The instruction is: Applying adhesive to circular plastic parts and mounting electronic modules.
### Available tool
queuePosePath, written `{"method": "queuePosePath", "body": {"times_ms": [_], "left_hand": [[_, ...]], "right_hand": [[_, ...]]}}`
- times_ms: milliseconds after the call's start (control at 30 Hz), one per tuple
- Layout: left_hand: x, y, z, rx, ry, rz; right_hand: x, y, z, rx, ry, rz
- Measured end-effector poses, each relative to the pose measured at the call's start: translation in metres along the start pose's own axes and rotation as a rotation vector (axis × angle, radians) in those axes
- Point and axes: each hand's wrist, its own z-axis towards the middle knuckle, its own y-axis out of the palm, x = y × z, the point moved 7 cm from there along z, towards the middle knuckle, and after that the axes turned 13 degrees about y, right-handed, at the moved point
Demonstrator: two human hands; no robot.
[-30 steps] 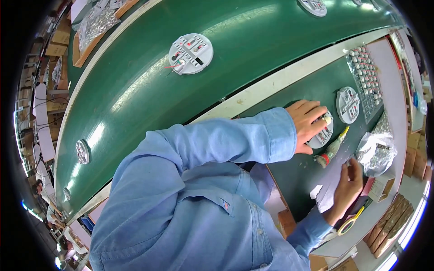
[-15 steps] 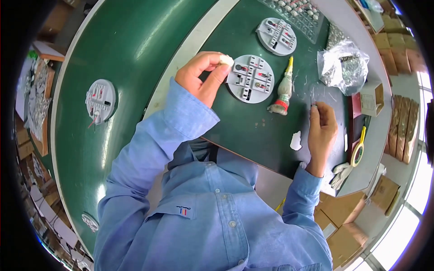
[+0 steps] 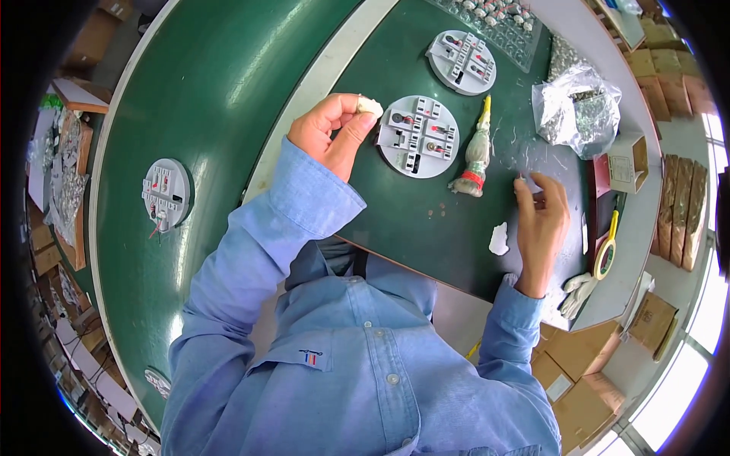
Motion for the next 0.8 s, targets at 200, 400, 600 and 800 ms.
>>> {"method": "queuePosePath", "body": {"times_ms": [200,400,600,800], "left_hand": [[0.006,-0.002,0.002,0.035,-0.001,0.039],[0.004,-0.008,0.002,0.104,0.006,-0.013],[0.002,-0.007,0.004,0.135,-0.013,-0.044],[-0.001,-0.013,0.003,0.123,-0.06,-0.027]], "right_hand": [[0.01,0.001,0.002,-0.034,0.105,-0.026],[0.004,-0.006,0.003,0.084,-0.117,-0.068],[0.003,-0.009,-0.002,0.129,-0.088,-0.156],[0.01,-0.007,0.001,0.061,-0.076,-0.142]]}}
